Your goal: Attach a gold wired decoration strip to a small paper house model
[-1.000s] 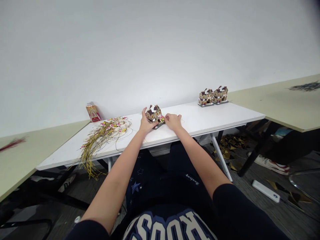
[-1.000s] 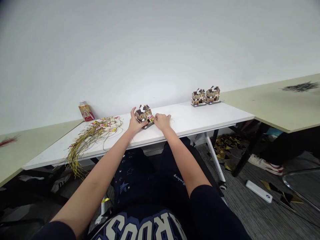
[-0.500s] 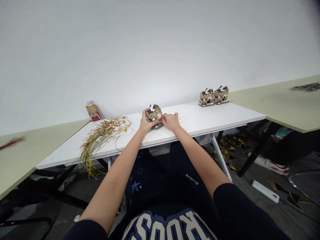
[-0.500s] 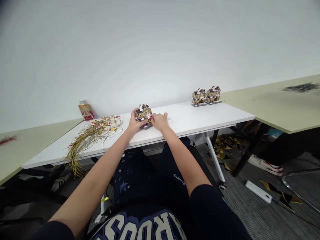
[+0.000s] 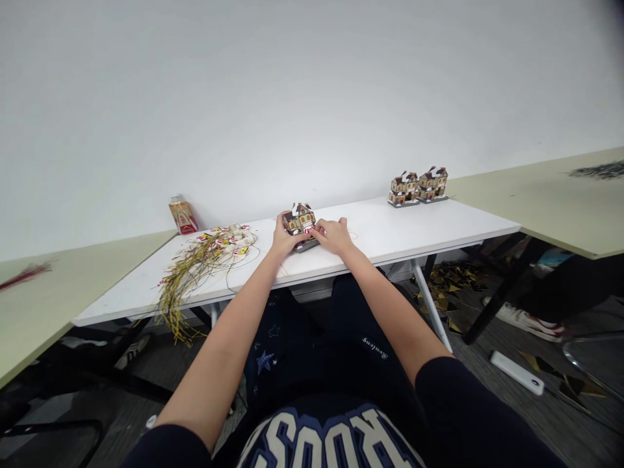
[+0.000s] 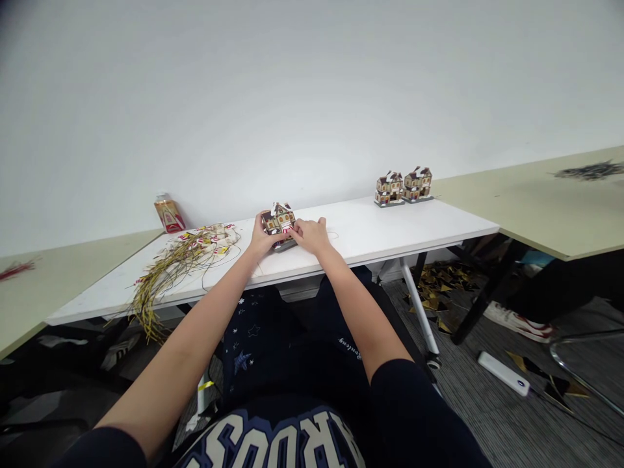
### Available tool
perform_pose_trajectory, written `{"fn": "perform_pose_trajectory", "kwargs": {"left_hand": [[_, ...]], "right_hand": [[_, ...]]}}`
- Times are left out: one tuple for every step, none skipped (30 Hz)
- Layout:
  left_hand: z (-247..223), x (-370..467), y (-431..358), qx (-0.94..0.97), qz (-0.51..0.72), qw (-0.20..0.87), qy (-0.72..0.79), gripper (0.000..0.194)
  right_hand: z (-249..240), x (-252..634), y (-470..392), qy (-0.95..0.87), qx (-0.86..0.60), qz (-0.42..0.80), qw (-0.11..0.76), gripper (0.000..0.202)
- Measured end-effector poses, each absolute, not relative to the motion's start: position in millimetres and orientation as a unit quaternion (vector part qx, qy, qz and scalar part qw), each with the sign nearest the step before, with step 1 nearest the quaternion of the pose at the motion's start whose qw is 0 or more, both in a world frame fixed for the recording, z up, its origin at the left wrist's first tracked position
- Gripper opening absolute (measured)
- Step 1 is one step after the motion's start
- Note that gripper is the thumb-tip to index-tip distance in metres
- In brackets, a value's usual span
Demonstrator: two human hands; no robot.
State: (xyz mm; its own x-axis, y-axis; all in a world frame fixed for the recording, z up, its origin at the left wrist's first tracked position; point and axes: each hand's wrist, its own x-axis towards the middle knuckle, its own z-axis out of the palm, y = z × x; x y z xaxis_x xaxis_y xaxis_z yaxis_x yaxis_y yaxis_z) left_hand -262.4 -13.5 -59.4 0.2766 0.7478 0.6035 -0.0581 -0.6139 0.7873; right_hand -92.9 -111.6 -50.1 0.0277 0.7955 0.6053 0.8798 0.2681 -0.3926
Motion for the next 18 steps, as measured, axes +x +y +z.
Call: {"fn": "perform_pose_trajectory", "kwargs": {"left_hand": [[-59,-263,-14,0.712,0.549,0.363,0.242,0.091],[-59,-263,-15,0.717,0.548,0.358,0.239,0.092],[-59,-264,-15,0.724,0.545,0.351,0.236,0.093],[-59,-265,-16,0.733,0.539,0.345,0.233,0.094],[-59,-266,-16,0.742,0.531,0.340,0.230,0.096],[-59,-267,-16,0.750,0.522,0.336,0.227,0.098],[-59,-268,-16,0.756,0.515,0.334,0.226,0.100],[-59,-269,-16,0.761,0.511,0.331,0.225,0.101],[-59,-270,-16,0.763,0.509,0.328,0.225,0.101],[-59,-271,-15,0.765,0.509,0.326,0.225,0.101],[-59,-271,-15,0.765,0.510,0.324,0.224,0.101],[-60,-271,-14,0.764,0.511,0.324,0.223,0.101],[-60,-271,-14,0.764,0.511,0.327,0.221,0.101],[-60,-271,-13,0.762,0.512,0.331,0.218,0.100],[-60,-271,-13,0.761,0.512,0.335,0.216,0.099],[-61,-271,-12,0.759,0.513,0.339,0.215,0.098],[-61,-271,-12,0.757,0.514,0.344,0.214,0.096],[-62,-271,-11,0.755,0.514,0.348,0.211,0.095]], "right_hand": [[-50,-92,-111,-0.693,-0.602,-0.045,0.394,0.031],[-50,-92,-111,-0.692,-0.601,-0.033,0.398,0.031],[-50,-91,-110,-0.692,-0.599,-0.019,0.402,0.030],[-50,-90,-110,-0.693,-0.597,-0.003,0.404,0.029],[-50,-90,-110,-0.694,-0.595,0.011,0.405,0.029],[-51,-89,-110,-0.694,-0.595,0.023,0.405,0.029],[-51,-88,-109,-0.693,-0.595,0.031,0.405,0.029],[-51,-87,-109,-0.691,-0.597,0.036,0.406,0.030],[-52,-86,-109,-0.689,-0.599,0.037,0.407,0.031],[-52,-85,-109,-0.687,-0.600,0.037,0.407,0.032],[-52,-85,-108,-0.687,-0.601,0.038,0.406,0.033],[-53,-84,-108,-0.689,-0.601,0.038,0.404,0.033],[-53,-84,-107,-0.691,-0.601,0.039,0.401,0.034],[-54,-83,-107,-0.692,-0.600,0.040,0.398,0.034],[-54,-83,-106,-0.694,-0.600,0.041,0.396,0.033],[-54,-83,-106,-0.696,-0.599,0.043,0.394,0.032],[-54,-82,-106,-0.697,-0.598,0.045,0.392,0.032],[-55,-82,-106,-0.699,-0.596,0.048,0.392,0.031]]}}
